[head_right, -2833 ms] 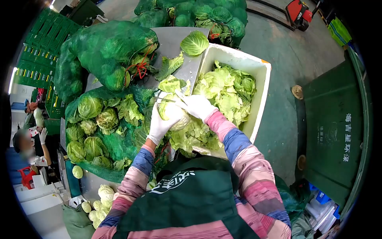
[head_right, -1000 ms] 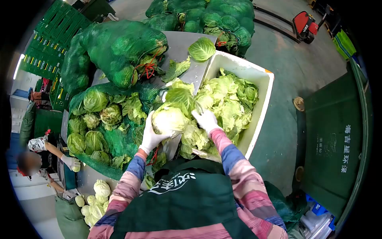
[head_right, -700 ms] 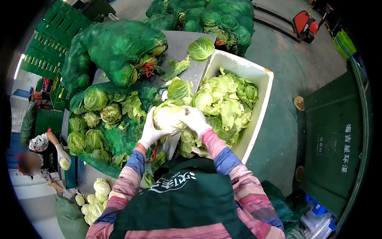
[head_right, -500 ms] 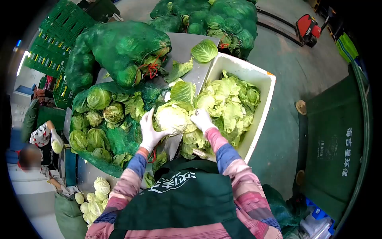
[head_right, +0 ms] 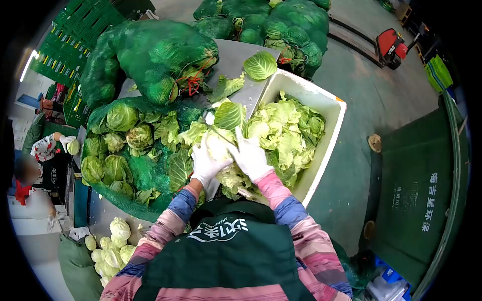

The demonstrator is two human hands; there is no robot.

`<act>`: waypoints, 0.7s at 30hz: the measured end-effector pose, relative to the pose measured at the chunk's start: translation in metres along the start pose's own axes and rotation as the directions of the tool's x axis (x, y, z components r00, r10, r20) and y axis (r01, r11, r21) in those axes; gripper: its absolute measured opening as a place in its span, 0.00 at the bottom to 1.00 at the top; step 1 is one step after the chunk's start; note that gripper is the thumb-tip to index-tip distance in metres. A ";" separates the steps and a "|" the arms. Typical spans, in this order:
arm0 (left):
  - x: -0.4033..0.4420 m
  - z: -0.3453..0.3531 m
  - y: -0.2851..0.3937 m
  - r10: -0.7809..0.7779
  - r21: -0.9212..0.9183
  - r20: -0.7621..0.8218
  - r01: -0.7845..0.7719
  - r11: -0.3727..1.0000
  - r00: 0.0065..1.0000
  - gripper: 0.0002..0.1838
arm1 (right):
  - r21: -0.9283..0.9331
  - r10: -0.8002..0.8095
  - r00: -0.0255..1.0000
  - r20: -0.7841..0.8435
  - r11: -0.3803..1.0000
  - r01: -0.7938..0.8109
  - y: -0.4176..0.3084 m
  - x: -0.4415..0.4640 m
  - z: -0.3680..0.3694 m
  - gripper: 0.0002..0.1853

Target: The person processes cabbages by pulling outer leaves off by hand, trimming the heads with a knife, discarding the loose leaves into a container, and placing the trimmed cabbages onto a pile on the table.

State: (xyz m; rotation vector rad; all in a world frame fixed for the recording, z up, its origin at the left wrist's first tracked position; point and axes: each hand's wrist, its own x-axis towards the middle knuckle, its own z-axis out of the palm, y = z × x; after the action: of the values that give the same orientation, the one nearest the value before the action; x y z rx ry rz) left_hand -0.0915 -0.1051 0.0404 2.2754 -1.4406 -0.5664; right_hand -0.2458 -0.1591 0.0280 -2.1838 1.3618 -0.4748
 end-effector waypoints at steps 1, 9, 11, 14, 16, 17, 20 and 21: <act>0.000 0.002 0.003 0.019 0.080 0.001 -0.019 0.997 1.000 0.60 | -0.029 -0.032 0.998 0.053 0.999 0.034 0.000 0.003 0.007 0.37; 0.005 0.001 0.003 0.044 0.133 -0.027 -0.040 0.990 0.999 0.57 | -0.070 0.088 0.996 0.023 0.994 -0.086 -0.005 -0.004 0.032 0.35; 0.004 0.001 0.003 0.050 0.125 -0.034 -0.045 0.991 0.998 0.57 | -0.104 0.105 0.994 0.039 0.990 -0.100 -0.007 -0.003 0.031 0.35; 0.005 0.005 0.000 0.058 0.121 -0.059 -0.051 0.991 0.997 0.56 | -0.106 0.123 0.991 0.045 0.987 -0.118 -0.005 0.003 0.034 0.34; 0.007 0.006 -0.001 0.059 0.125 -0.075 -0.049 0.991 0.995 0.56 | -0.089 0.133 0.989 0.056 0.988 -0.128 -0.006 0.008 0.037 0.35; 0.007 0.007 -0.002 0.055 0.110 -0.095 -0.044 0.993 0.994 0.56 | -0.089 0.136 0.989 0.058 0.988 -0.130 -0.006 0.011 0.038 0.35; 0.008 0.005 -0.001 0.015 0.080 -0.080 -0.008 0.997 0.997 0.57 | -0.082 0.215 0.970 0.110 0.975 -0.207 -0.016 0.018 0.028 0.33; 0.009 0.004 0.000 -0.017 0.068 -0.049 0.021 0.997 0.999 0.57 | -0.082 0.216 0.970 0.110 0.975 -0.207 -0.011 0.023 0.029 0.33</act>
State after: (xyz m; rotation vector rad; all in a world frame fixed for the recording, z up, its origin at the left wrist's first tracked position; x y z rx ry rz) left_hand -0.0903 -0.1137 0.0357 2.3412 -1.4372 -0.4714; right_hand -0.2120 -0.1691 0.0116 -2.0550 1.5441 -0.2165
